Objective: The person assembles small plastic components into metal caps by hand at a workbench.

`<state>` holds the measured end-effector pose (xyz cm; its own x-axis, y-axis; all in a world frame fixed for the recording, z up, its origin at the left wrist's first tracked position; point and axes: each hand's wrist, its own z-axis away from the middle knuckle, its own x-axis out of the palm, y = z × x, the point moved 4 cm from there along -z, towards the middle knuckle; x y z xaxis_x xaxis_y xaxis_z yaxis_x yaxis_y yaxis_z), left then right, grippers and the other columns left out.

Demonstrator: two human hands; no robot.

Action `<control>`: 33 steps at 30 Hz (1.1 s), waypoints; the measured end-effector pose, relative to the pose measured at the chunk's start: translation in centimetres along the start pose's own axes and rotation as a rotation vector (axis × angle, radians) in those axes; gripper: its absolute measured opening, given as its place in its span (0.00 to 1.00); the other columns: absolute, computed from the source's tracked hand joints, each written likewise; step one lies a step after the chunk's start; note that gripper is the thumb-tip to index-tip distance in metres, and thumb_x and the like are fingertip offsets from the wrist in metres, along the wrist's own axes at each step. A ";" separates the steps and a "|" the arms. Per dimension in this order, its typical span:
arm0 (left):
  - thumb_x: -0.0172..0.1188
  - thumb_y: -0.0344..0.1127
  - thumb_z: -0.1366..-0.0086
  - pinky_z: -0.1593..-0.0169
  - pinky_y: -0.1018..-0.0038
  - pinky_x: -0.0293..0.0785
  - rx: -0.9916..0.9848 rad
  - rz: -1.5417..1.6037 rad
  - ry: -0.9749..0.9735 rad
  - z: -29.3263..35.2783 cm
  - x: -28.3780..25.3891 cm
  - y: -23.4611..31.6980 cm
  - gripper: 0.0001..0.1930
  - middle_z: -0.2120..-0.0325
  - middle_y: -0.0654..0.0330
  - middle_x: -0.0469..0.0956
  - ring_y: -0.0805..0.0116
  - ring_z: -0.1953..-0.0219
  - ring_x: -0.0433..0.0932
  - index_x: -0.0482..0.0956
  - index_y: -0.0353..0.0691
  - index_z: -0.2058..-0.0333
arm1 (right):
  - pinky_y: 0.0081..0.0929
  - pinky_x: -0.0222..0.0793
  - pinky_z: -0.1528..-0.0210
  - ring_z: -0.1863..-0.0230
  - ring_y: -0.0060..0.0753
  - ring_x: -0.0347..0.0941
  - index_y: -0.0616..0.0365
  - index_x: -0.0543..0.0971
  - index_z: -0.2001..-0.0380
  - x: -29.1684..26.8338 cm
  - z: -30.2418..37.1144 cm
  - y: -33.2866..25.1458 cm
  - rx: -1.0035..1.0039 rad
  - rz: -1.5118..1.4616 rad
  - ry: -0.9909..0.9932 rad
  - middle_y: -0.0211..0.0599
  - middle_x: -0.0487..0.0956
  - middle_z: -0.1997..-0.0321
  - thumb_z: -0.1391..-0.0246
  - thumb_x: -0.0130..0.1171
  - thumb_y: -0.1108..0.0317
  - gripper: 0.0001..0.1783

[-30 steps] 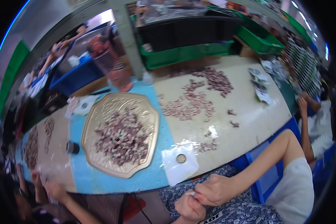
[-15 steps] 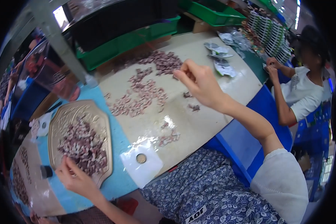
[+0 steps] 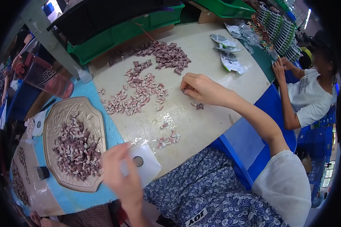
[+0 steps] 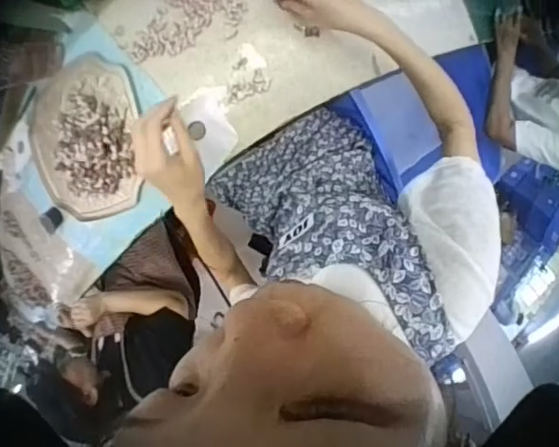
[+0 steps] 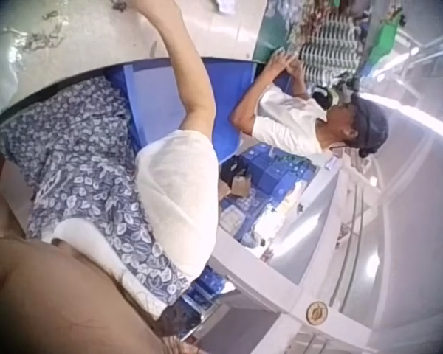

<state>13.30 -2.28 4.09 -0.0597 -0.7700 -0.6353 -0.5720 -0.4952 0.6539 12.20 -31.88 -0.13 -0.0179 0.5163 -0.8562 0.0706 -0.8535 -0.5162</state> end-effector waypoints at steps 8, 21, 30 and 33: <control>0.60 0.22 0.47 0.59 0.66 0.72 0.058 -0.080 -0.398 -3.4 8.9 1.4 0.09 0.70 0.50 0.76 0.54 0.66 0.75 0.77 0.33 0.65 | 0.21 0.73 0.66 0.67 0.21 0.73 0.67 0.74 0.60 -1.4 1.5 -5.4 0.172 -0.704 0.203 0.36 0.74 0.66 0.44 0.52 0.78 0.09; 0.58 0.15 0.45 0.61 0.81 0.72 -0.655 0.503 0.416 10.1 -0.4 -1.6 0.09 0.64 0.56 0.74 0.73 0.66 0.74 0.78 0.29 0.64 | 0.24 0.71 0.73 0.73 0.32 0.76 0.66 0.72 0.66 7.2 0.5 -14.9 -0.169 -0.591 0.034 0.41 0.75 0.71 0.47 0.56 0.76 0.06; 0.57 0.16 0.43 0.59 0.80 0.76 -0.762 0.744 0.426 11.7 0.4 -3.2 0.07 0.64 0.52 0.76 0.70 0.62 0.78 0.75 0.27 0.64 | 0.20 0.65 0.81 0.81 0.21 0.70 0.66 0.73 0.65 9.5 0.6 -15.7 -0.180 -0.485 -0.056 0.36 0.76 0.75 0.51 0.60 0.78 0.09; 0.57 0.15 0.43 0.60 0.79 0.77 -0.708 0.708 0.406 11.3 0.3 -3.5 0.09 0.63 0.51 0.76 0.69 0.62 0.78 0.75 0.26 0.63 | 0.24 0.64 0.81 0.82 0.26 0.70 0.66 0.72 0.68 9.5 0.3 -16.3 -0.264 -0.395 -0.067 0.38 0.75 0.76 0.51 0.60 0.79 0.08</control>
<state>6.09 3.75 -3.04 0.1591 -0.9841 0.0789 0.0965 0.0950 0.9908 10.53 -13.04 0.14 -0.1577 0.7848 -0.5993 0.2960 -0.5414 -0.7869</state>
